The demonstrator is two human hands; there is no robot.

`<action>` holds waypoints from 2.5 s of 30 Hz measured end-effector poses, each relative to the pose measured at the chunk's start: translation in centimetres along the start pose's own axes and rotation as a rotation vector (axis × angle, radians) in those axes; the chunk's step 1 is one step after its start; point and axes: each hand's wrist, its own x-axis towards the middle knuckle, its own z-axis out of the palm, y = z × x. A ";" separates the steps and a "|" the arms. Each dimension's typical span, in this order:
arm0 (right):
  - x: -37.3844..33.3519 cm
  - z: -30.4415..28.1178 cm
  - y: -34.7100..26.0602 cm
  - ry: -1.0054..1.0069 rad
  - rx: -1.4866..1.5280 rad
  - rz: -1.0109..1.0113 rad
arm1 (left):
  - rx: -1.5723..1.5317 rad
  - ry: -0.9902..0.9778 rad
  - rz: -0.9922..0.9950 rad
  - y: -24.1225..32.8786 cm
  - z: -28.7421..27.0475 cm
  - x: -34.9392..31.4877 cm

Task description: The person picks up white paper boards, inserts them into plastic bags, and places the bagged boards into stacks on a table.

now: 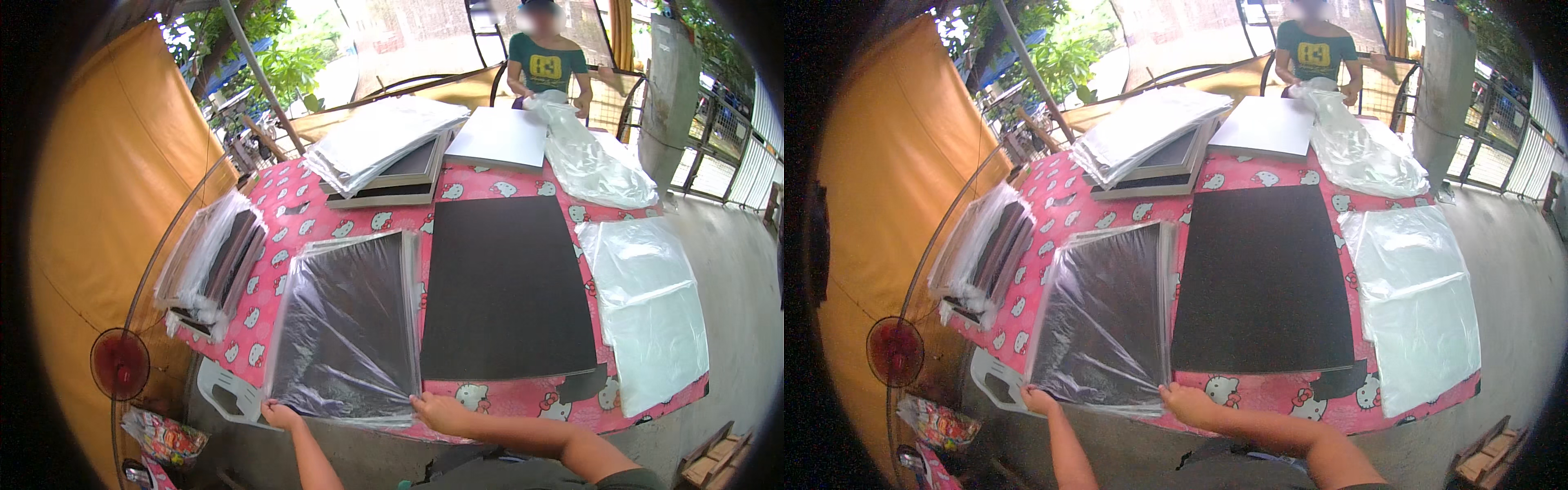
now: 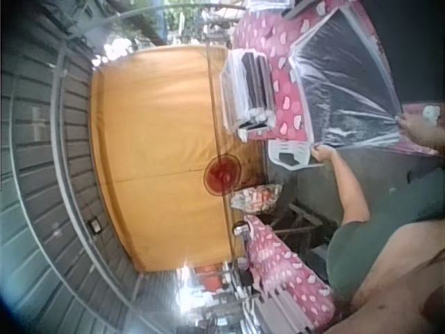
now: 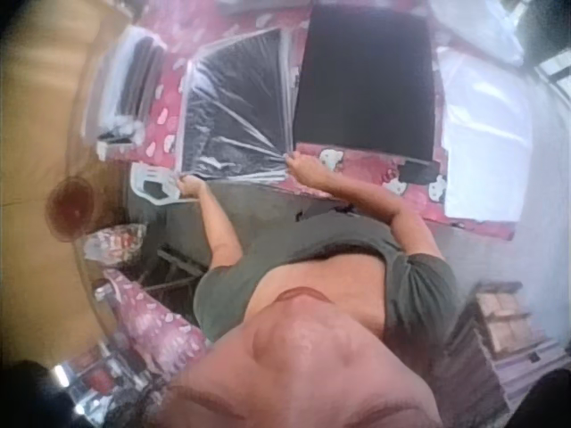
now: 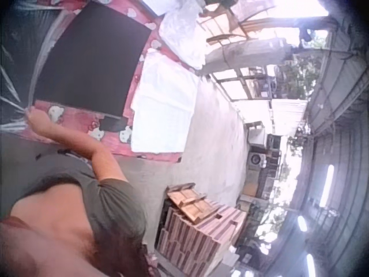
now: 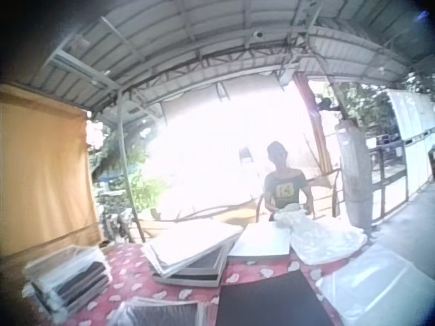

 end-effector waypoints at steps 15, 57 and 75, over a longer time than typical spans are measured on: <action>-33.0 -17.8 10.5 0.575 -0.365 1.272 | -0.179 -0.249 -0.036 10.8 4.3 -5.0; -15.9 -25.7 15.9 0.903 -0.531 0.793 | -1.349 -1.279 -0.685 42.3 7.7 -21.6; -32.5 -24.8 14.2 1.406 -0.730 1.450 | -1.178 -1.306 -0.461 39.7 8.6 -17.2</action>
